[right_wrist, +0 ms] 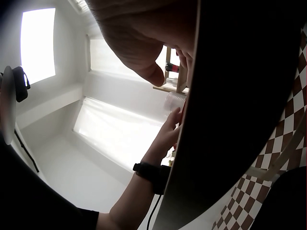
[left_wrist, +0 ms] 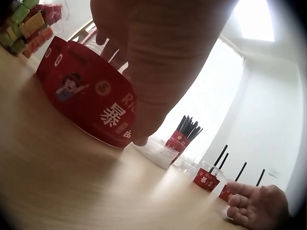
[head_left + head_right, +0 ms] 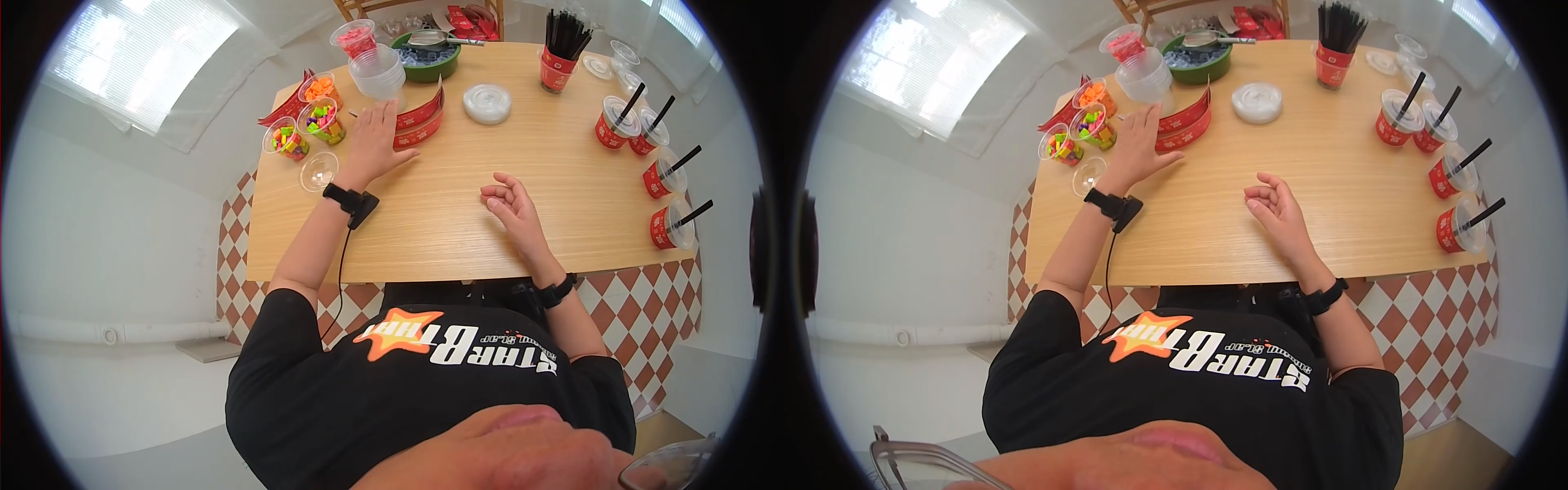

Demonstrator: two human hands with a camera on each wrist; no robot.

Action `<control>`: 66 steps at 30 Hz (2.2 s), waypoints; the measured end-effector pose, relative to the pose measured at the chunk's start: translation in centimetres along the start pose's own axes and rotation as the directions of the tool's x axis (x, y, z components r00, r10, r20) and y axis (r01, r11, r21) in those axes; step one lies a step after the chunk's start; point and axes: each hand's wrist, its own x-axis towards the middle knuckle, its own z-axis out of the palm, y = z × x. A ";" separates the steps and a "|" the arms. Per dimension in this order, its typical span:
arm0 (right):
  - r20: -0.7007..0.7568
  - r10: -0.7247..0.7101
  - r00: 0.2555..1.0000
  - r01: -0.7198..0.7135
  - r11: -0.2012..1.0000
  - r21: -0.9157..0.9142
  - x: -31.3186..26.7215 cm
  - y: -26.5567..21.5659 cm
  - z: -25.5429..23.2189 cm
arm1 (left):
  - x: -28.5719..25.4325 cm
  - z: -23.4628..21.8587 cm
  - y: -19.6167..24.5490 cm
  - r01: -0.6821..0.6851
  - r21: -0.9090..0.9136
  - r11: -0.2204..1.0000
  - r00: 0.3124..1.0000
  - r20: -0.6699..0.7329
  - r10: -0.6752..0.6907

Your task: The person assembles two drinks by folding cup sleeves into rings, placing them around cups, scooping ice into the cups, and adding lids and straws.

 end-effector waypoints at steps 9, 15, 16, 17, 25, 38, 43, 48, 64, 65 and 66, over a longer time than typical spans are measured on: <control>0.014 0.036 0.999 -0.037 0.998 0.044 -0.1 -0.5 0.0 | 3.2 3.7 -2.1 0.156 0.025 0.987 0.855 0.497 -0.147; 0.104 0.041 0.994 0.015 0.870 -0.492 -1.0 -6.7 -3.1 | 2.7 2.2 1.6 0.045 -0.070 0.997 0.994 -0.094 -0.051; 0.090 -0.048 0.995 0.098 0.696 -0.711 -0.6 -8.3 -3.9 | 3.1 1.1 3.0 0.021 -0.116 0.993 0.972 -0.230 -0.047; 0.018 -0.158 0.987 0.110 0.598 -0.794 0.0 -9.2 -5.0 | 3.3 0.7 4.5 0.017 -0.125 0.992 0.971 -0.233 -0.046; -0.271 -0.332 0.904 -0.303 -0.050 -0.952 5.8 -11.7 -16.7 | 3.0 3.9 14.8 0.357 -0.930 0.086 0.886 0.366 0.284; 0.203 -0.242 0.949 0.234 0.107 -0.966 -0.2 -8.3 -4.8 | 3.0 8.3 15.6 0.052 -0.966 0.254 0.999 0.048 -0.020; 0.280 -0.217 0.935 0.347 0.400 -0.848 -1.2 -7.9 -2.8 | 3.4 6.9 15.5 0.181 -0.960 -0.213 0.983 0.182 0.015; -0.046 -0.572 0.819 0.347 0.556 -0.755 2.1 -11.3 -1.1 | 3.3 7.0 15.2 0.040 -0.995 0.096 0.999 0.038 -0.032; 0.068 -0.861 0.504 0.531 0.247 -0.811 15.9 -23.0 -7.5 | 3.4 7.0 15.1 0.068 -0.994 0.081 0.997 0.064 -0.053; 0.053 -0.865 0.500 0.463 0.215 -0.860 17.0 -22.7 -8.3 | 3.4 7.0 15.1 0.063 -0.995 0.080 0.996 0.058 -0.061; 0.061 -0.864 0.500 0.469 0.211 -0.858 17.9 -22.3 -9.1 | 3.3 7.0 15.2 0.065 -0.994 0.084 0.996 0.059 -0.066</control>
